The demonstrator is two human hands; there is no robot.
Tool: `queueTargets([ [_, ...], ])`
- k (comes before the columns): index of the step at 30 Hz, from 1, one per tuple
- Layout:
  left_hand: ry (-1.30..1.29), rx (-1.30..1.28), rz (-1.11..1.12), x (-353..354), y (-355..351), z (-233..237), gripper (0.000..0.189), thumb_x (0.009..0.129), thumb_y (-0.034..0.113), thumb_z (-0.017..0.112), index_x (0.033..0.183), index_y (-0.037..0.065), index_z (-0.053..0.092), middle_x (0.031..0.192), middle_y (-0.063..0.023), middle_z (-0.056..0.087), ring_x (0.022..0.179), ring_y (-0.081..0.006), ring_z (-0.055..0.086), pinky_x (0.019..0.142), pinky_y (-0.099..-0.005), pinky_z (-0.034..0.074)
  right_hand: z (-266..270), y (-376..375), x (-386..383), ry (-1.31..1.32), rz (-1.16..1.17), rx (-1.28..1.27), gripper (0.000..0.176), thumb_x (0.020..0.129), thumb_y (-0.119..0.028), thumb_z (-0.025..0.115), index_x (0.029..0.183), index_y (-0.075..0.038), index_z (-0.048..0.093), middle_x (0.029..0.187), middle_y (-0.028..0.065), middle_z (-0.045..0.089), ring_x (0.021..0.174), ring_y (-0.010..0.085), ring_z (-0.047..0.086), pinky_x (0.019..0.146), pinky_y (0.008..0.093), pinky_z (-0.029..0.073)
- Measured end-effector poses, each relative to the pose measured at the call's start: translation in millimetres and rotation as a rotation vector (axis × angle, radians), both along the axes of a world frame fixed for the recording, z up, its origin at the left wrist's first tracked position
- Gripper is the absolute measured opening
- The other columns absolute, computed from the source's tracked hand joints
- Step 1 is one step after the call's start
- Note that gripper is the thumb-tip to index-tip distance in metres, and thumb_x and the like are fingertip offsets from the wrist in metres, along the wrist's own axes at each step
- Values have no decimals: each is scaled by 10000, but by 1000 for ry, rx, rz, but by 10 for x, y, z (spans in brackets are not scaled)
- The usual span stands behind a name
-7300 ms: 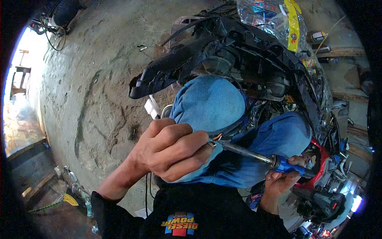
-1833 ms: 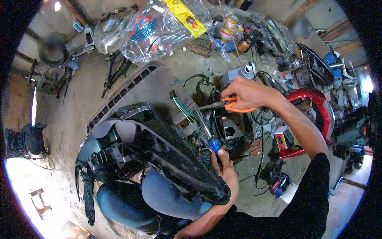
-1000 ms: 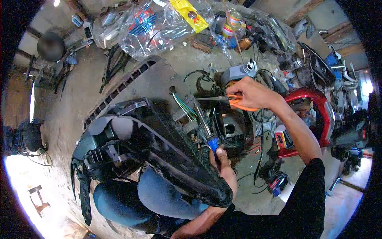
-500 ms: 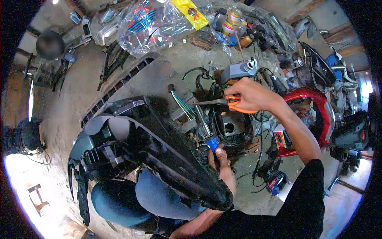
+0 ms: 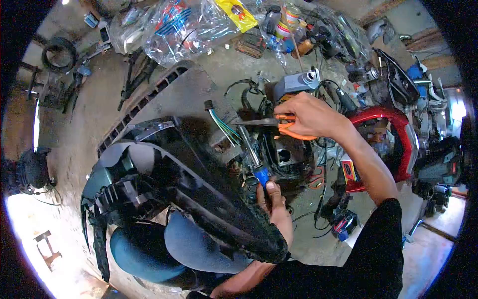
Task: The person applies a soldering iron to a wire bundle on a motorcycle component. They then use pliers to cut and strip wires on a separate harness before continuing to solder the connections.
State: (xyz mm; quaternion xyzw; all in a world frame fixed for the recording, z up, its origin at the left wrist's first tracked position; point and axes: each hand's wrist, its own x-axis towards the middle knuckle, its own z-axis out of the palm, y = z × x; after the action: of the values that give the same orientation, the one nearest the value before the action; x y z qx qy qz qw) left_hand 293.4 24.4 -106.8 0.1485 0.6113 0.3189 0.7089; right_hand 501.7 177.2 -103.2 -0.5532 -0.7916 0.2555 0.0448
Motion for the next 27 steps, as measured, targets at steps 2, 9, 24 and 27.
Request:
queueTargets([
  [2,7,-38,-8,-38,34,37,366,1080,434,544,1199,93,602,872,48,538,697,-54,410,604,-241,339,102,44,-37,-17,17,-36,289,856,-303,738,845,-22,672,704,212,647,699,443,638,629,501,486],
  [9,46,21,-16,-46,8,-48,422,1067,459,561,1265,88,605,898,44,562,719,-63,417,624,-240,345,48,128,-24,12,56,-20,293,854,-279,739,806,-3,651,678,205,633,670,437,633,617,494,482],
  [24,79,23,-44,-43,-44,-132,435,1072,468,543,1283,93,614,983,24,582,831,-83,478,742,-262,399,46,125,-23,34,57,-37,281,849,-274,734,838,-6,649,664,201,612,644,423,620,592,476,462],
  [27,97,10,-38,-24,-37,-84,437,1068,472,552,1313,115,606,1008,35,579,837,-68,477,731,-246,400,63,173,-19,20,60,-67,295,825,-245,729,798,16,594,651,200,583,638,412,606,596,474,441],
])
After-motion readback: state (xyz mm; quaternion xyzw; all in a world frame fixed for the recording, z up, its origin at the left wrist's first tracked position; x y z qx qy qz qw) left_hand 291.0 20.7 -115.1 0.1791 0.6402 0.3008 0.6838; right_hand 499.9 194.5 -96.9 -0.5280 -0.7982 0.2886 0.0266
